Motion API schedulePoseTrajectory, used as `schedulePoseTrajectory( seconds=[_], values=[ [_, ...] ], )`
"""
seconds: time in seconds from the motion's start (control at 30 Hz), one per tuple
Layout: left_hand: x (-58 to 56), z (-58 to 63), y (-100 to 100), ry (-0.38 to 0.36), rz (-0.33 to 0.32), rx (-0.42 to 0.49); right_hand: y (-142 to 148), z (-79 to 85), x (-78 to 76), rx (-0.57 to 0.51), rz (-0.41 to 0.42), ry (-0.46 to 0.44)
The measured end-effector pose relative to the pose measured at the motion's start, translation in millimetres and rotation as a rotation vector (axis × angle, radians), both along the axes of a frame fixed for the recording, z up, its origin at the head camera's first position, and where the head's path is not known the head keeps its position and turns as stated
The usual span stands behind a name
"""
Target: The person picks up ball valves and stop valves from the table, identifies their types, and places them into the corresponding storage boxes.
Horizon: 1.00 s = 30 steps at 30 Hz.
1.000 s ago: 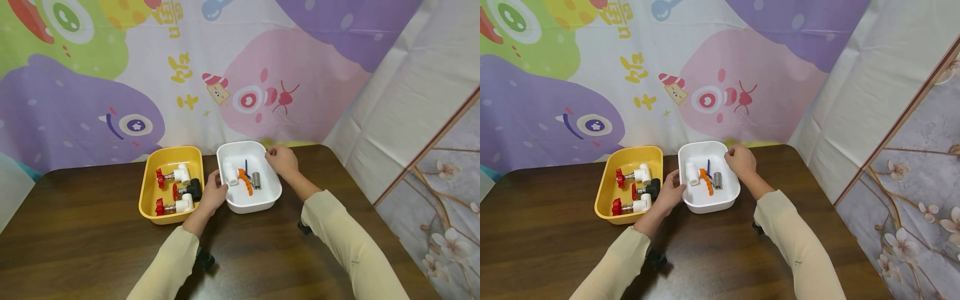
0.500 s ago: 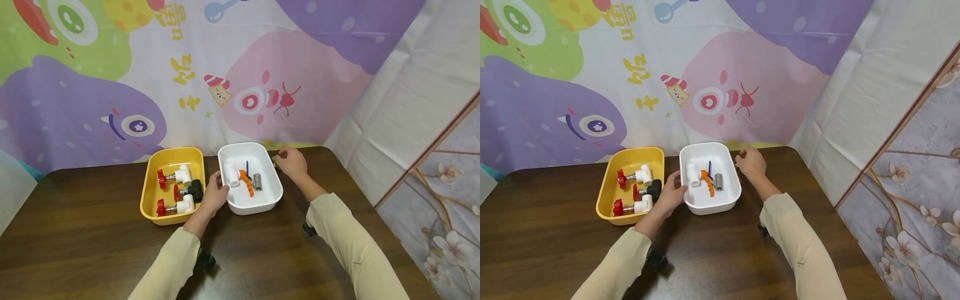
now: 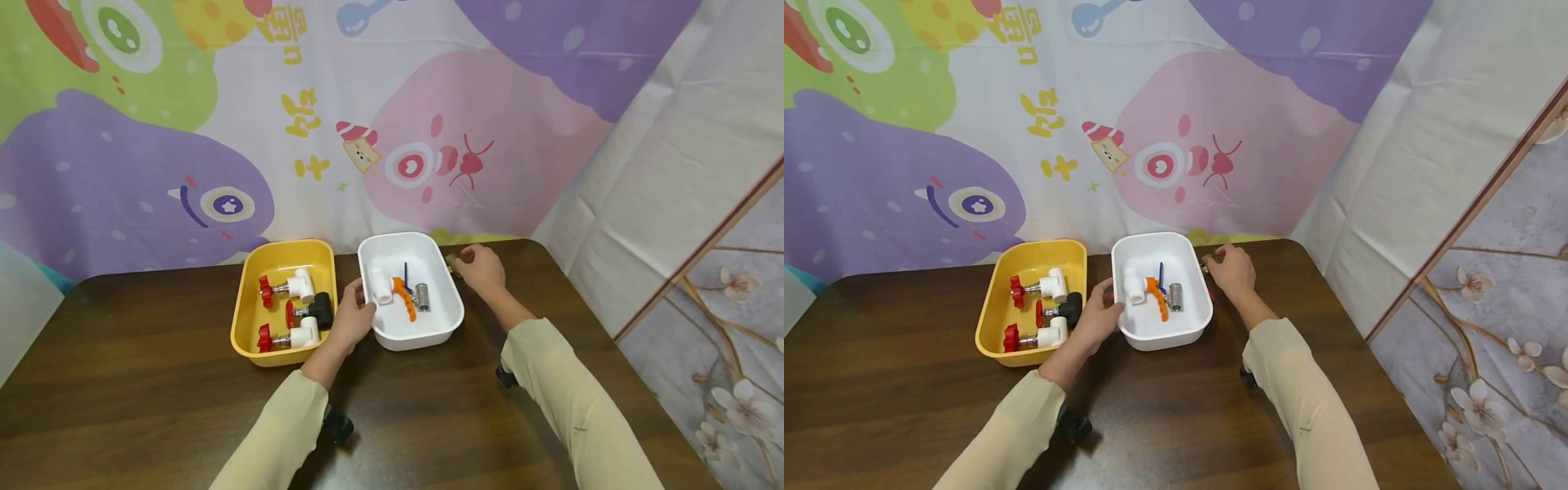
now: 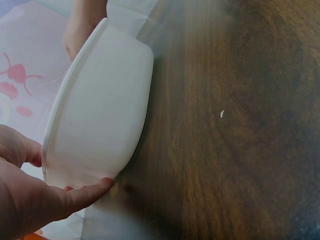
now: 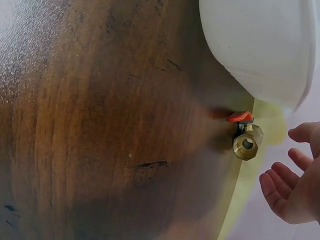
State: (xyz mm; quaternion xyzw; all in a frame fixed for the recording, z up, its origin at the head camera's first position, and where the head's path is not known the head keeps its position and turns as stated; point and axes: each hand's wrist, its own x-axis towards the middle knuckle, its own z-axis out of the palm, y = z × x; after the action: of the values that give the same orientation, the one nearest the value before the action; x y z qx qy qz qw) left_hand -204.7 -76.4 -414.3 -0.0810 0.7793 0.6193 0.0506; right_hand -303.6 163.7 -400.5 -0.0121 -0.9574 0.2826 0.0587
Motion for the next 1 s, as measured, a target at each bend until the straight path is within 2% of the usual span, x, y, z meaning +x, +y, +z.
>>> schedulePoseTrajectory(
  seconds=[0.5,0.8,1.0],
  values=[
    [0.2,0.1,-1,0.008,-0.001,0.004,1,-12.5,-2.6,-0.009,0.009,0.035],
    [0.0,-1.2,-1,0.008,0.005,0.017,-1,-22.2,-4.4,-0.010,-0.006,-0.025],
    [-1.0,-2.7,0,0.017,0.006,0.012,0,-25.6,-3.0,-0.011,-0.015,-0.026]
  ],
)
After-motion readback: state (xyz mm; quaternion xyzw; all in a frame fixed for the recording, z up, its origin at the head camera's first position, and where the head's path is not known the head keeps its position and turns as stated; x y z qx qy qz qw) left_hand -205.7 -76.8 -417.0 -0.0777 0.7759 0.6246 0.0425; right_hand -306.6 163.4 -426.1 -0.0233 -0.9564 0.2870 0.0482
